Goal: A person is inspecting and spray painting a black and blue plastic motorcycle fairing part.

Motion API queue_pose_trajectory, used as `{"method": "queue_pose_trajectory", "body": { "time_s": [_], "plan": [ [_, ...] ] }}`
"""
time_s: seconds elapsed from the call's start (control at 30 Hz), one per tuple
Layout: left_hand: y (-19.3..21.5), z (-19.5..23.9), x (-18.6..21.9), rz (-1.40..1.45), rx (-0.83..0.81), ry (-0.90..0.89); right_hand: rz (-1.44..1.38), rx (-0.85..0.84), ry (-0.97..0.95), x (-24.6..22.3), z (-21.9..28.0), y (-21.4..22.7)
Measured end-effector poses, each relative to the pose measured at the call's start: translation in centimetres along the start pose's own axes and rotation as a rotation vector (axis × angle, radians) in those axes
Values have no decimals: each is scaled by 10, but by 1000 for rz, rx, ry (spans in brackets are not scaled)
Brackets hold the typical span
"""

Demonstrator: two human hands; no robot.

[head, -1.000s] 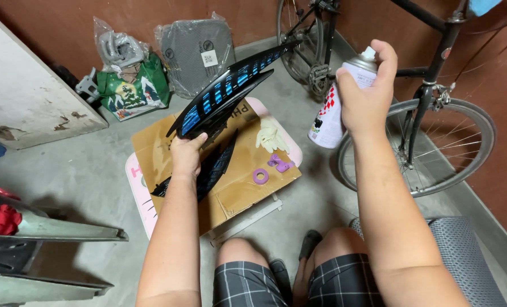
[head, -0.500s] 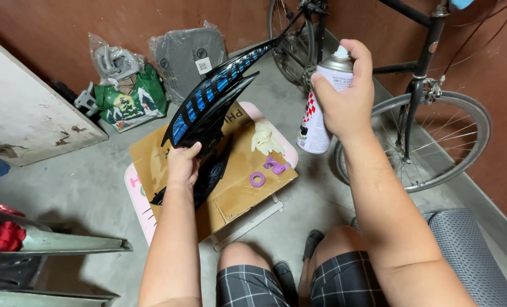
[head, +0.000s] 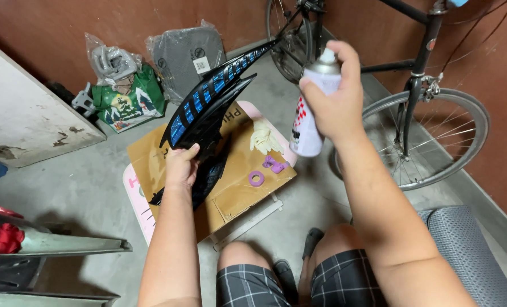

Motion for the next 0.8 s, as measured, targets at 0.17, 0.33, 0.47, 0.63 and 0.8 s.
{"method": "queue_pose_trajectory", "body": {
  "time_s": [0.17,0.33,0.47,0.63,0.8],
  "plan": [
    [-2,-1,-4,-20,2,17,29,-17,104,13,-4,-9],
    [73,-114,-108,116,-118,-66,11,-175,-188,2,48,-21],
    [36,-62,-73,24,-100,-133,-81,-167,-151,12,65,-21],
    [-37,26,10,-187,25,-337,-104,-110,-97,7,45,-29],
    [-47,36,20,-412,173,-541,-130,-127,-12,-14,34,-45]
  ]
}}
Point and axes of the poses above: each hand's wrist, its own z-axis away from the middle knuckle, its own y-axis out of the back of the hand, x = y × z, the point moved 3 cm from there along -z, towards the middle knuckle, and after that the axes turned 2 degrees about y, right-handed, at the moved point
